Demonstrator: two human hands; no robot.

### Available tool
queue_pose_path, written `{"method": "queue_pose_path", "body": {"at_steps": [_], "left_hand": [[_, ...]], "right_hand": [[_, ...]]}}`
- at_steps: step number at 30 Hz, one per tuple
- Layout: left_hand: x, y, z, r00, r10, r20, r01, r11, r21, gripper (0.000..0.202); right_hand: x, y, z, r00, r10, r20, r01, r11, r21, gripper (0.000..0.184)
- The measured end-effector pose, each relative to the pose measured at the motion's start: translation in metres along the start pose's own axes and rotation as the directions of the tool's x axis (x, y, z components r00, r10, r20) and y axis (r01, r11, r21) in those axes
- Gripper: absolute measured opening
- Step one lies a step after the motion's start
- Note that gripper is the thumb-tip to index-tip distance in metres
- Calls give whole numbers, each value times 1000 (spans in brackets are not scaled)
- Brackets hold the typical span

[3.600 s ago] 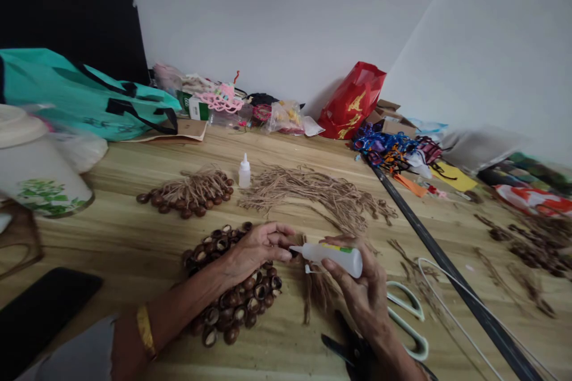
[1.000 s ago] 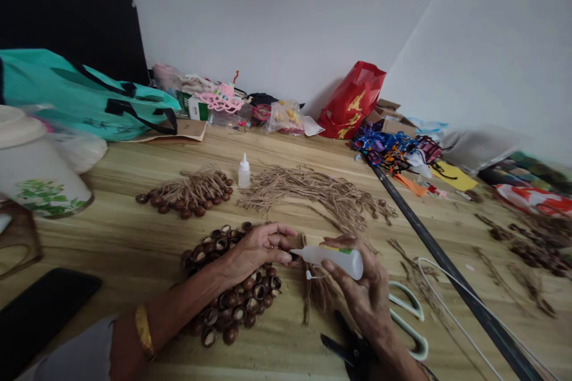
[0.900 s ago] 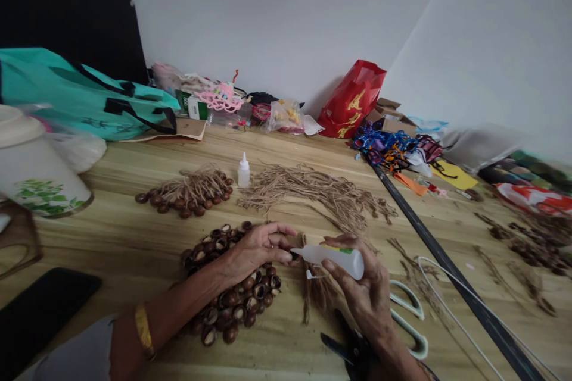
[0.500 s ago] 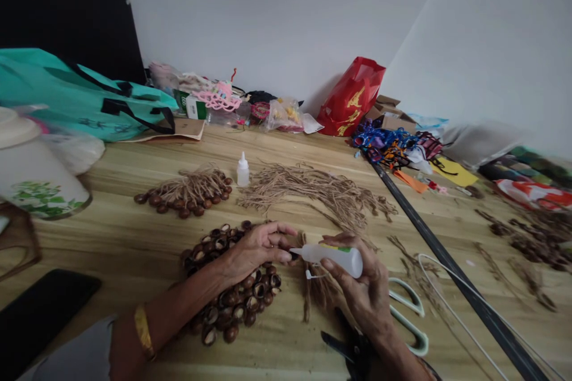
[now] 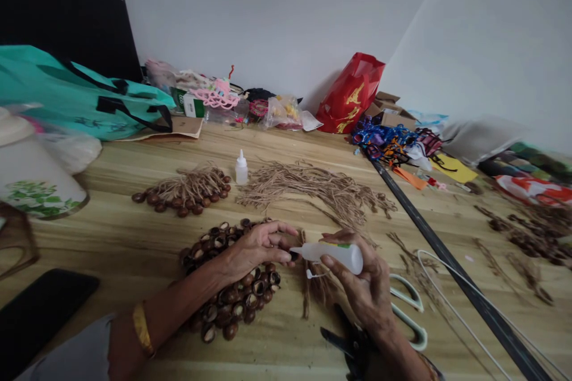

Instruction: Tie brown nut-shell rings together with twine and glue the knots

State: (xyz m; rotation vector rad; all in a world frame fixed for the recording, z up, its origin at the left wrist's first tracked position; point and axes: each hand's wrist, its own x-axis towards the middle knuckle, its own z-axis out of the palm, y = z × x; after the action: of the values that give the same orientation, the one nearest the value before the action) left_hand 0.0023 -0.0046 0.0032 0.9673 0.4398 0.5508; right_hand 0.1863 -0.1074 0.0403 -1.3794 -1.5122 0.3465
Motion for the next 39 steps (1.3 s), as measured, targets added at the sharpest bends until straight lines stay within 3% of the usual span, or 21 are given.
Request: {"method": "queue_pose_path", "body": {"at_steps": [25,39], "left_hand": [[1,-2,-1,1000,10,1,-10,1000,-1,42],[3,-4,-4,999,40,-27,-39,999,18,45]], "right_hand": [[0,3,-2,1000,3,-16,-3,999,-51,17],[1,1,-1,998,63,12,-64,997,48,13]]}}
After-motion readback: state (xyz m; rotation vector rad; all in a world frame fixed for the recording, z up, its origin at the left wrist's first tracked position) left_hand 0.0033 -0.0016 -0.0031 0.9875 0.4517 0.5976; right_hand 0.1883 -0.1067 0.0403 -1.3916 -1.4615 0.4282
